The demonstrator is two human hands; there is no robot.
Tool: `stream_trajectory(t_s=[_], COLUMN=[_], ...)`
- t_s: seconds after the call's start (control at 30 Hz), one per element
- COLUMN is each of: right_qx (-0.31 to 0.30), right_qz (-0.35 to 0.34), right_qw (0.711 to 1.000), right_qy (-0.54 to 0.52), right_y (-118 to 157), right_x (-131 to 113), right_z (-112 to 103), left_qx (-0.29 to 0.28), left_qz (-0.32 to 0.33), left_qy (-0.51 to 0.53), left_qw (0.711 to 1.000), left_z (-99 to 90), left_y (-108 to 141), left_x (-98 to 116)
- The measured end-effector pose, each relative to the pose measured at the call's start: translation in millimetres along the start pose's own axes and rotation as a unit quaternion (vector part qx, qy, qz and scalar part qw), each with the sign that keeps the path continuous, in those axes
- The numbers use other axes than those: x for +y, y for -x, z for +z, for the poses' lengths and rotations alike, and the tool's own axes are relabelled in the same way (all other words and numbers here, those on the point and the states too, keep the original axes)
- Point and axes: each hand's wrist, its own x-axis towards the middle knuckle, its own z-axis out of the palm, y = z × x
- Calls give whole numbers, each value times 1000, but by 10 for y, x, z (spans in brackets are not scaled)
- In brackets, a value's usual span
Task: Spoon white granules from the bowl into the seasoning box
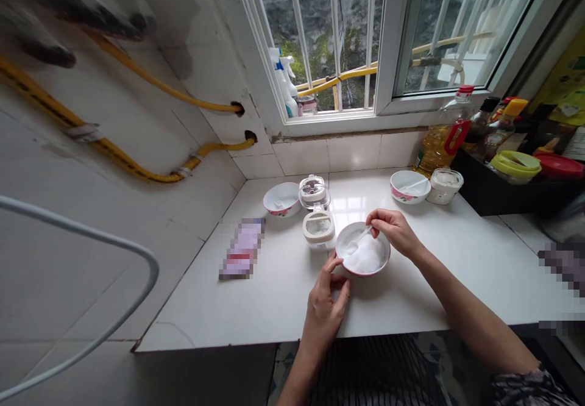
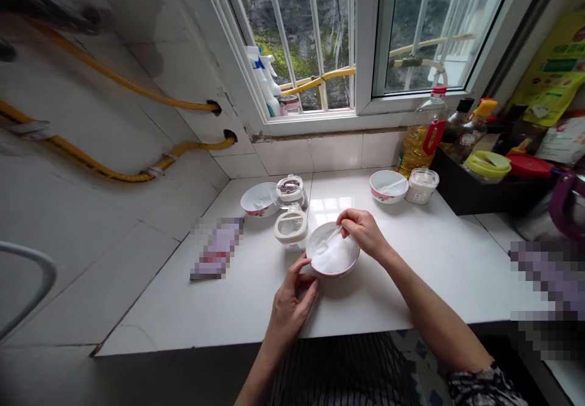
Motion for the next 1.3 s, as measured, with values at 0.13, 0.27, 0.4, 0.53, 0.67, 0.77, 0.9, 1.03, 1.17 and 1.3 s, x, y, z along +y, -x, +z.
stream_trajectory(t_s=[0.13, 0.27, 0.4, 0.53, 0.67, 0.77, 0.9, 1.03, 1.17, 1.3], right_qx=[8, 21, 25, 42, 66, 81, 54, 28, 86, 103], right_qz=[14, 36, 49, 40, -17, -112, -319, -419, -374, -290], right_qw=[999, 998, 996, 994, 992, 990, 928, 853, 886, 923], right_qy=[-33, -48, -67, -96, -106, -41, 185, 311, 258, 231], right_y=[-17, -31, -42, -64, -76, -61, -40, -29, 18, 64], right_x=[13, 23, 27, 13, -29, -49, -15, -7, -77, -63], right_z=[6, -6, -28, 12, 171, 309, 415, 404, 264, 99], left_qx=[-4, -10, -8, 0, 10, 16, 13, 12, -1, -3], left_qz=[0, -4, -6, 0, 1, 0, 0, -1, 1, -5], left_qy=[8, 12, 8, 7, 15, 20, 19, 15, 7, 7], left_qw=[1000, 1000, 1000, 1000, 1000, 1000, 1000, 1000, 1000, 1000], left_z=[2, -3, -3, 5, 16, 24, 26, 15, -1, -4], left_y=[2, 0, 3, 2, -8, -12, -9, -4, -5, -7], left_x=[-10, -3, 4, 20, 52, 69, 72, 53, 34, 42])
